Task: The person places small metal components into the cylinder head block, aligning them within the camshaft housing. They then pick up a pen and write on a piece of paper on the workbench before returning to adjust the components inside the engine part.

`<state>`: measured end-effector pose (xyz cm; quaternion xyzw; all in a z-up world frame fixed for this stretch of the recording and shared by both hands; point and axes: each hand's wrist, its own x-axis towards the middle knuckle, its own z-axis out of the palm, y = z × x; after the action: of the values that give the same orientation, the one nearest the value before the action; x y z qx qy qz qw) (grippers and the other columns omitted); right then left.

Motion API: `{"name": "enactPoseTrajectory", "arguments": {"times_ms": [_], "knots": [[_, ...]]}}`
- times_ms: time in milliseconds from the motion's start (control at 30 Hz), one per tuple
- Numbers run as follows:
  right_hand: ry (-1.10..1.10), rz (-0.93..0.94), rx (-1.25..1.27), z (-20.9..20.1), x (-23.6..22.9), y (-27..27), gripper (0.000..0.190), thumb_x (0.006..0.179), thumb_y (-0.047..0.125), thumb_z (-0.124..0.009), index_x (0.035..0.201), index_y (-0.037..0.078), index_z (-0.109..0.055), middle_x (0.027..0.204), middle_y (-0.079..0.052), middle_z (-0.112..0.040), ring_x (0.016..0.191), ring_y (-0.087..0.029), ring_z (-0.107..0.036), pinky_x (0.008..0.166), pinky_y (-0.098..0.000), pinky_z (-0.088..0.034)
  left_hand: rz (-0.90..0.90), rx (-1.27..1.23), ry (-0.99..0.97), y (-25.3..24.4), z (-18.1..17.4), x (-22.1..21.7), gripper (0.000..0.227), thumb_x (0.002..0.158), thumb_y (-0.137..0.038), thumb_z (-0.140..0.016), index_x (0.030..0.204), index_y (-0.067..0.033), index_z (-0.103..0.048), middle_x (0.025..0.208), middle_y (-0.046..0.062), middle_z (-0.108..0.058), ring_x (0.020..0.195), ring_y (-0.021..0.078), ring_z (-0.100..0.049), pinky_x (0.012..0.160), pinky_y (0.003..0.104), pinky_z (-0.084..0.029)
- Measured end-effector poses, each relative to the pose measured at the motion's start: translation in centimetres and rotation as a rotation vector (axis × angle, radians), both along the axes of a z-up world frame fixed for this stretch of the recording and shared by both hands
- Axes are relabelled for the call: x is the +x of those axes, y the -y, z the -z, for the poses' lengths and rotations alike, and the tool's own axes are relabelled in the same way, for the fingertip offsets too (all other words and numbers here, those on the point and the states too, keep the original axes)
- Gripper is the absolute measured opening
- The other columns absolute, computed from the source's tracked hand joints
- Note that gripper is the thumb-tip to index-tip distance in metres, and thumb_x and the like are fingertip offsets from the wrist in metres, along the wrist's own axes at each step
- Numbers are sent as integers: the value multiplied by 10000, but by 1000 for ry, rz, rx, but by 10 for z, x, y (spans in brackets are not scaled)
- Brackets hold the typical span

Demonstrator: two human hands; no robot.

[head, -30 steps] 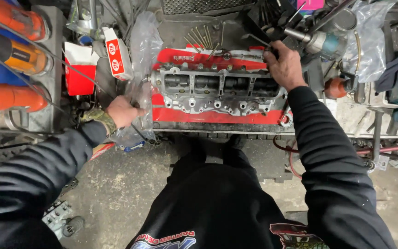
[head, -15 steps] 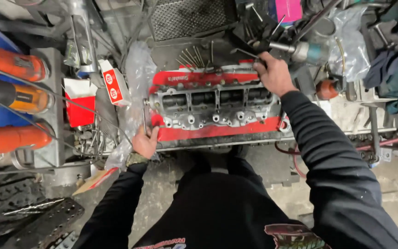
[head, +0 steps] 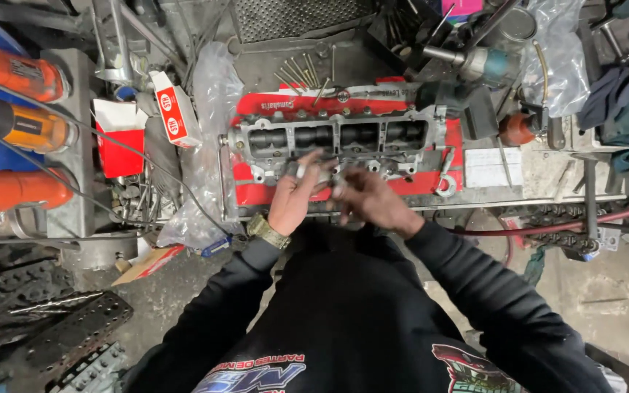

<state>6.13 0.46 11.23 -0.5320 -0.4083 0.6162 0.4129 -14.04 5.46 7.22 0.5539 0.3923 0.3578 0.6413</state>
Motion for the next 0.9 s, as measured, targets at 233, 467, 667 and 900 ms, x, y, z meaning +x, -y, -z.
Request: {"name": "enactPoseTrajectory", "arguments": {"times_ms": [233,467,667,900], "knots": [[416,-36,34,52,38,57,382,859,99,-809,1228,49,-724,619,-137,-762,509,-238,-748,495,-330,-597,-271,-620,79,29,31,35,486,1119,-415,-494,1194,10,-717,1100,245,-799,962,339,-802,826,427,-681],[142,-105,72,23,113,52,549,904,-54,-713,1437,21,-605,839,-265,-763,684,-281,-799,520,-339,-677,-185,-770,169,56,48,74,386,1058,-415,-660,1188,-61,-742,1130,190,-805,922,256,-819,757,370,-715],[34,-235,20,18,145,48,503,1005,-14,-570,1499,5,-480,915,-235,-700,800,-344,-802,593,-405,-695,-81,-850,332,86,60,106,342,1022,-334,-728,1279,-108,-739,1101,52,-817,728,66,-737,702,249,-690],[557,-264,115,6,139,49,237,1041,162,-539,1186,153,-726,734,-68,-799,583,-183,-765,608,-342,-611,-136,-555,203,91,49,136,462,879,-173,-922,1286,-51,-741,956,24,-713,741,121,-729,535,244,-643]]}}
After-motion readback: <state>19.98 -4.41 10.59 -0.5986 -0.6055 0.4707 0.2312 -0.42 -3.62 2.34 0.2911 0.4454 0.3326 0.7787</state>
